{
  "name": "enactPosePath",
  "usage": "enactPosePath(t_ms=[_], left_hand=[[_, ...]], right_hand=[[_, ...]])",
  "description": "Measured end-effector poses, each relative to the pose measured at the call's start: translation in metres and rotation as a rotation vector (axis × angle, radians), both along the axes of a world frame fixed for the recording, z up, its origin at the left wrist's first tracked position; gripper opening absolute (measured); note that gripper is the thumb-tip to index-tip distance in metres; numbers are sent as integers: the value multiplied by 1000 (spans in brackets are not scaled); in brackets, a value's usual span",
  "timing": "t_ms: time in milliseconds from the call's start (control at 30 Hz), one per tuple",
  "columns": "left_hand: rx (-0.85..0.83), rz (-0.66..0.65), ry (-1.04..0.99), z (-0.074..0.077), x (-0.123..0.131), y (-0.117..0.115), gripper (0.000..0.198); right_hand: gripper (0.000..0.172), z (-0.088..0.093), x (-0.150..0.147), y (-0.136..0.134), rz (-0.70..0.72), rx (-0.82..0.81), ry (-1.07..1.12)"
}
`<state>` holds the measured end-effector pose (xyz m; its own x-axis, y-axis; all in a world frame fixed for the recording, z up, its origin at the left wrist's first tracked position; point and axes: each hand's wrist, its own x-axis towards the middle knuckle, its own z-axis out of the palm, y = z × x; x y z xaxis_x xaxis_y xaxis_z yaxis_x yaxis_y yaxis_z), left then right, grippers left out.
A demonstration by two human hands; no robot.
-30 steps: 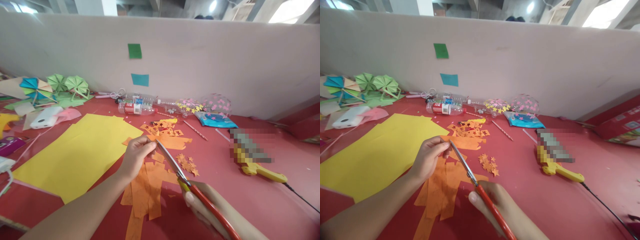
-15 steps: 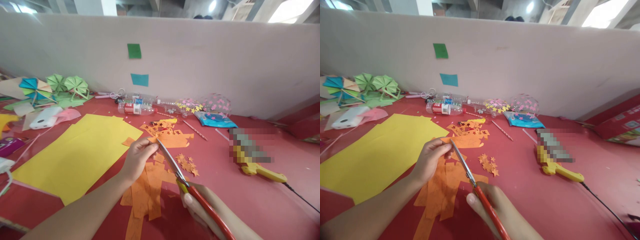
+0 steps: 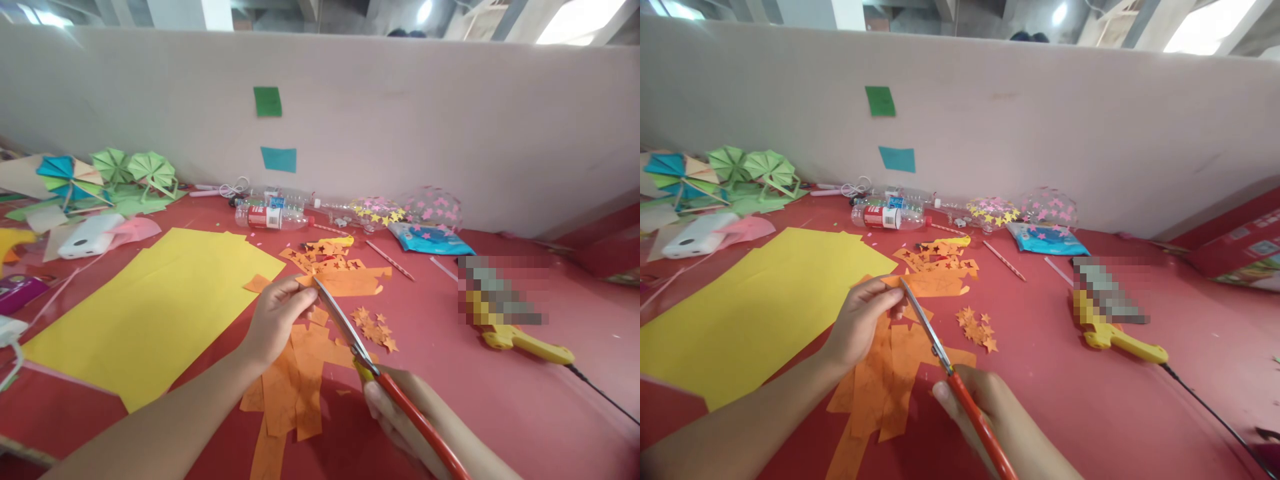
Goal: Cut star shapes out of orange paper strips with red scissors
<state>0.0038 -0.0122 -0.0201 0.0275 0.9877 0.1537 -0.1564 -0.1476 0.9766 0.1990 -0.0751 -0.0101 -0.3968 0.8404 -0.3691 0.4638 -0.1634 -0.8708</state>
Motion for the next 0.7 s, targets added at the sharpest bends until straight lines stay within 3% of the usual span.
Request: enactPosePath(t_ms=[267, 700], left_hand=[[14, -22, -21, -1, 0, 1, 23], [16, -30, -70, 3, -4, 4, 19]], right_hand=[[58, 3, 0, -3, -73, -116, 10], [59, 4, 0, 0, -142, -157, -4]])
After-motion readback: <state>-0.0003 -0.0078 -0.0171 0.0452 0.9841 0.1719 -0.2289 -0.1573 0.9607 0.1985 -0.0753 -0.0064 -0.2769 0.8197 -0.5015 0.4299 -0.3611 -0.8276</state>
